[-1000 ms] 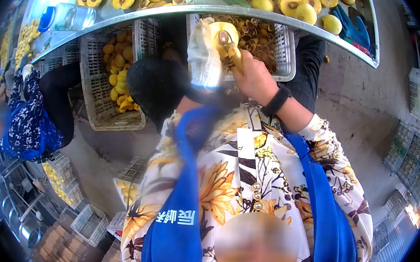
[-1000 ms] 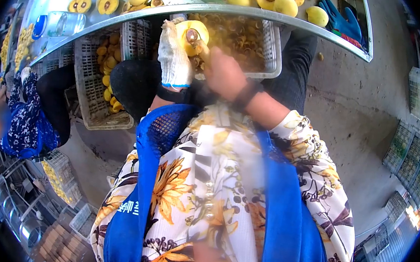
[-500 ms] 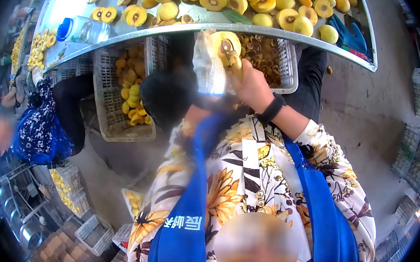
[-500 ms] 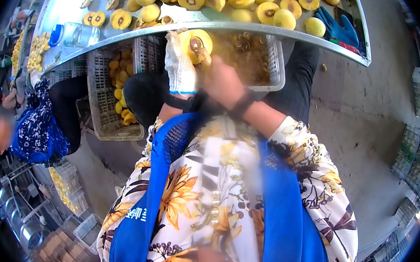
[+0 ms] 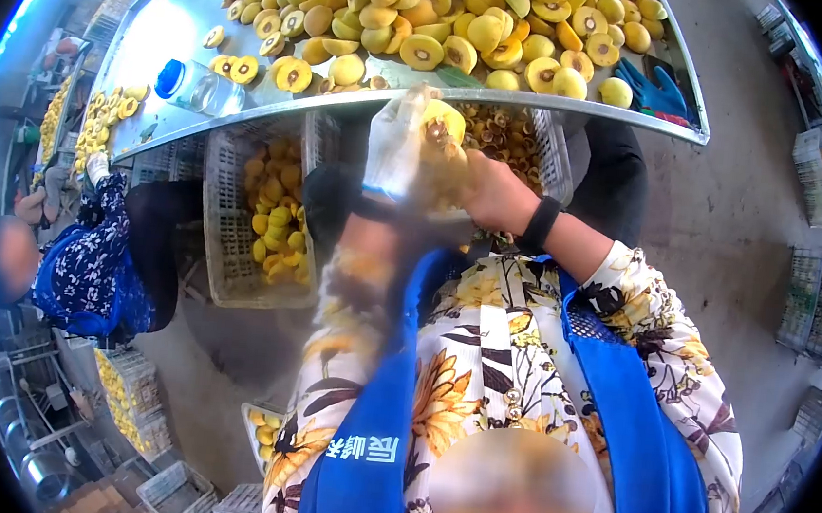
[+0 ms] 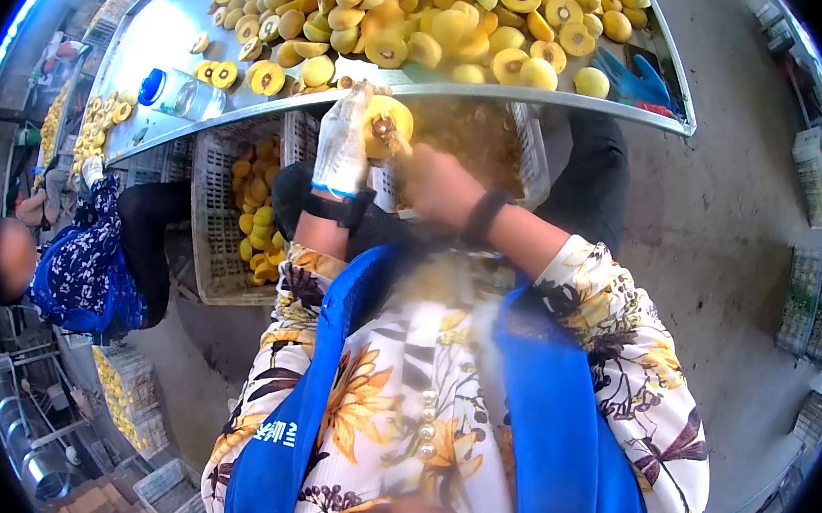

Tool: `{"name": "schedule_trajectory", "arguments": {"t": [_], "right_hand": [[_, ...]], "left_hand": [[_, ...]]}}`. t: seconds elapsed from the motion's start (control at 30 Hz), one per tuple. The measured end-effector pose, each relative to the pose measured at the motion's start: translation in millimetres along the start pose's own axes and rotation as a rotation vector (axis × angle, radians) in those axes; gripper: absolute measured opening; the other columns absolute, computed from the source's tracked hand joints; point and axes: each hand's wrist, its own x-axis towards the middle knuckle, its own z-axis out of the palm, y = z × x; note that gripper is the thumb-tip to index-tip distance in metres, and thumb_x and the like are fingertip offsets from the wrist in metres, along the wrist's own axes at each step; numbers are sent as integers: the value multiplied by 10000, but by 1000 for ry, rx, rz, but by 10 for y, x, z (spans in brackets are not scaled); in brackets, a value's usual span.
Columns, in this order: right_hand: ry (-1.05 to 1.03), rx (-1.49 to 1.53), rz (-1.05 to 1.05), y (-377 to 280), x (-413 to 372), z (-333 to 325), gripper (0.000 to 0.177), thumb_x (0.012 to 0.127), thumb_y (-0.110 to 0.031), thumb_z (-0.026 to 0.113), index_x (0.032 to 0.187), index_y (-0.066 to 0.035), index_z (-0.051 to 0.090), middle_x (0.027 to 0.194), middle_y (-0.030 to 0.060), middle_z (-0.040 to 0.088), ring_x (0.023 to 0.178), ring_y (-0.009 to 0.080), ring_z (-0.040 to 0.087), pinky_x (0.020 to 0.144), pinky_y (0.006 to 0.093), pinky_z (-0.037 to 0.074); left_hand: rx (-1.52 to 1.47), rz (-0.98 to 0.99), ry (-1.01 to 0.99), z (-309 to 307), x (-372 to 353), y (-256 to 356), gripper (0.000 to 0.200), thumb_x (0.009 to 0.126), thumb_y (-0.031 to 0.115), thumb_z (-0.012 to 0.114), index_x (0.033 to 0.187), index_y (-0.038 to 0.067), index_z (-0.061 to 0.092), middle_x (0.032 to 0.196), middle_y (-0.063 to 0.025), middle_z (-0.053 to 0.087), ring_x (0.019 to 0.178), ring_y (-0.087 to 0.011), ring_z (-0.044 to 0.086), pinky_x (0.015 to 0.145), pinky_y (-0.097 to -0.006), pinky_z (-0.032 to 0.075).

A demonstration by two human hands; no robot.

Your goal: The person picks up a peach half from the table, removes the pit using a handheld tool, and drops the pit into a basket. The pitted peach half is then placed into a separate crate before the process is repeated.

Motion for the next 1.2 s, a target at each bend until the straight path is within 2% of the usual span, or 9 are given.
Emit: {"name": "schedule_trajectory", "arguments": {"t": [0.2,0.3,0.33,0.63,0.77,0.87,1.07,1.1,1.2], "right_hand": [[-193,660,325,-44,62,-130,250,826,-175,597,1045,-57,570,688,9,620,463,56,518,353,199,377],[-181,648,409,-408,42,-400,215,812,-152,557,1014,-78,562,712,9,561,626,138,547,545,308,473],[-128,841,412,-393,48,-320,160,830,-153,598,927,-65,507,598,-3,515,381,65,426,307,212,340],[-120,541,259,-550,181,-553,261,814,-81,478,1070,-46,444,570,29,476,367,111,430,305,245,347],[-103,673,349,-662,243,-582,284,815,-74,484,1095,-75,437,574,27,480,365,107,433,298,243,348],[-117,873,374,-784,235,-618,189,813,-81,522,993,-53,468,580,27,466,372,98,423,314,236,354],[111,492,260,-505,357,-569,293,767,-178,626,1008,-28,552,651,42,578,471,104,503,429,255,413],[146,309,177,-279,425,-467,314,770,-170,627,1048,-38,563,678,40,590,489,105,513,434,262,422],[200,317,25,-43,528,-374,308,791,-112,582,1082,-17,546,867,110,630,786,173,573,649,279,475]], "left_hand": [[549,498,-52,-84,90,-13,282,845,210,557,1036,2,567,934,-139,611,846,-273,574,769,-367,473],[436,564,79,207,122,99,314,827,204,577,1075,14,543,966,-144,593,887,-282,569,787,-351,471],[245,438,128,255,35,70,297,851,207,561,1071,8,534,934,-129,590,820,-243,579,722,-317,486],[-140,38,69,334,405,155,187,801,254,586,764,72,566,671,-33,548,598,-186,562,541,-294,463],[646,388,-48,403,437,403,135,811,212,577,816,77,589,711,-20,565,624,-170,529,564,-283,440],[15,79,229,573,231,659,180,889,211,557,959,47,585,769,-16,549,578,-105,502,498,-223,426],[-229,69,139,685,338,587,152,804,136,624,927,46,620,671,-61,592,554,-168,565,467,-279,460],[195,395,14,445,619,281,205,761,140,634,938,39,616,658,-79,602,556,-210,571,504,-323,469],[665,413,-131,213,924,-133,478,673,183,641,1104,1,542,919,-181,597,823,-305,578,742,-372,469]]}}
